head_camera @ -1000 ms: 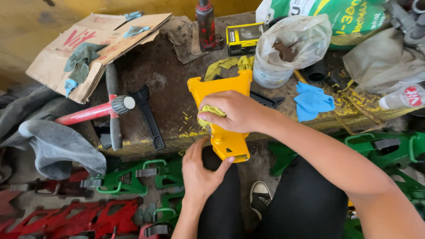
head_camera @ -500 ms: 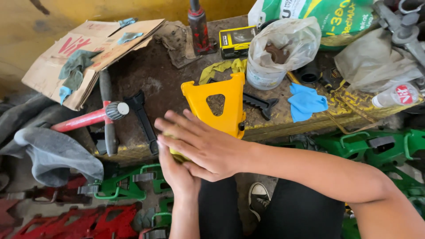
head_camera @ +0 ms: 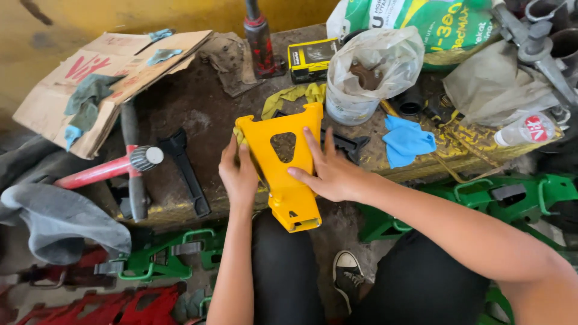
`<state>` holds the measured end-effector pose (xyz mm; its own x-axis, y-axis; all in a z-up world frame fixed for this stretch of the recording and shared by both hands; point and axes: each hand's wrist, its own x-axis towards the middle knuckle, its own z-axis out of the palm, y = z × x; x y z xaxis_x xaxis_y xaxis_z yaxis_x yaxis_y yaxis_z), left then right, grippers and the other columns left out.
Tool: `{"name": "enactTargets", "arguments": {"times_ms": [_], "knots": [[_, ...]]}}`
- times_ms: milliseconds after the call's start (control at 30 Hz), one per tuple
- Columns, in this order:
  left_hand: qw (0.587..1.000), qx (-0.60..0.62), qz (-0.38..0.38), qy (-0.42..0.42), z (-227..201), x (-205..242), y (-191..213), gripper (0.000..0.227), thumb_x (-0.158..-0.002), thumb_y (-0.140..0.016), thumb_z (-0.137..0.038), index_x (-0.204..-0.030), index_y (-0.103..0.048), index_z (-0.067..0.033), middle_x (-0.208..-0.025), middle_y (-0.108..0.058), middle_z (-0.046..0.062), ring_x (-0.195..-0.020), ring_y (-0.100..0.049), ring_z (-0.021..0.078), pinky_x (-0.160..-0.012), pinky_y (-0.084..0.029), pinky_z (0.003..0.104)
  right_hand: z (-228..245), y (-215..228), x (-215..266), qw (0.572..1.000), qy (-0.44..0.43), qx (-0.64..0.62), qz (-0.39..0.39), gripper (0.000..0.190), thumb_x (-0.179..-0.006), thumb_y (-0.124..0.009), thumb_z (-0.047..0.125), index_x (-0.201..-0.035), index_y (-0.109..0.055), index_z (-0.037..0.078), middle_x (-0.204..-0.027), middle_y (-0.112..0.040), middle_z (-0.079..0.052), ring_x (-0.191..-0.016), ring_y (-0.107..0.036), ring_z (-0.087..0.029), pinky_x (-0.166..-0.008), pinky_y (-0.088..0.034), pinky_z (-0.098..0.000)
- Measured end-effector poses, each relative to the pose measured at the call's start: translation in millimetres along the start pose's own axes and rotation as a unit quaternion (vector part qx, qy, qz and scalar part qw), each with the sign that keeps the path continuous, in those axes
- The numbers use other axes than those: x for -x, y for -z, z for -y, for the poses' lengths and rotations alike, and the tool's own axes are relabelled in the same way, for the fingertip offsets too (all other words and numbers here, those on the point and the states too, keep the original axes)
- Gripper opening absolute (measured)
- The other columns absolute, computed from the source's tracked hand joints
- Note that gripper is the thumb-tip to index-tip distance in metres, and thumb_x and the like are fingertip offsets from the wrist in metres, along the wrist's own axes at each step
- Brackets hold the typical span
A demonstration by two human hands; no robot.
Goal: The person wipes a yellow metal jack stand with a yellow cloth, cleaning its surfaces and edges. They rotate the stand to wipe different sides and then place it on the workbench.
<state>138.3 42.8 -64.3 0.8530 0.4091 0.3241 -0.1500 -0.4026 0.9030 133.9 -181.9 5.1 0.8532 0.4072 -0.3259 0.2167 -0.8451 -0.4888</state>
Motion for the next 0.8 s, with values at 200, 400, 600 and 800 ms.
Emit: {"name": "enactTargets", "arguments": {"times_ms": [200,400,600,800], "knots": [[0.991,-0.078,0.043,-0.102,-36.6,42.1,27.5,0.038,-0.092,-0.056,0.009,-0.128,-0.067,0.0065,-0.127,-0.069,0.024,-0.118,-0.07,0.0324,-0.098,-0.056,0.037,-5.2,0.2,-2.2,0.992,0.053,-0.113,0.017,0.109,-0.094,-0.039,0.07,-0.159,0.021,0.007,-0.155,-0.025,-0.038,-0.13,-0.049,-0.052,-0.111,-0.041,-0.0459],[0.993,-0.081,0.012,-0.088,-42.7,6.3,19.7,0.031,-0.092,-0.065,0.008,-0.121,-0.074,0.0003,-0.115,-0.075,0.017,-0.101,-0.077,0.0268,-0.081,-0.06,0.033,-2.4,6.8,-3.4,0.995,0.018,-0.092,0.036,0.111,-0.09,-0.038,0.073,-0.16,0.021,0.01,-0.144,-0.039,-0.039,-0.109,-0.064,-0.051,-0.101,-0.05,-0.0461],[0.988,-0.059,-0.045,-0.136,-20.1,-20.3,-5.9,0.036,-0.092,-0.061,0.011,-0.126,-0.071,0.0023,-0.124,-0.072,0.02,-0.11,-0.074,0.0294,-0.094,-0.059,0.037,-10.9,1.7,-9.0,0.994,0.039,-0.094,0.027,0.114,-0.089,-0.04,0.077,-0.16,0.021,0.011,-0.141,-0.04,-0.041,-0.111,-0.061,-0.054,-0.101,-0.05,-0.0468],[0.982,0.002,0.05,-0.182,-16.8,32.1,10.6,0.059,-0.091,-0.043,0.021,-0.149,-0.05,0.0077,-0.156,-0.049,0.029,-0.145,-0.05,0.0389,-0.115,-0.042,0.043,-17.9,-2.4,-14.4,0.995,0.048,-0.09,0.015,0.114,-0.09,-0.04,0.077,-0.161,0.018,0.011,-0.139,-0.04,-0.043,-0.111,-0.06,-0.055,-0.101,-0.05,-0.0474]]}}
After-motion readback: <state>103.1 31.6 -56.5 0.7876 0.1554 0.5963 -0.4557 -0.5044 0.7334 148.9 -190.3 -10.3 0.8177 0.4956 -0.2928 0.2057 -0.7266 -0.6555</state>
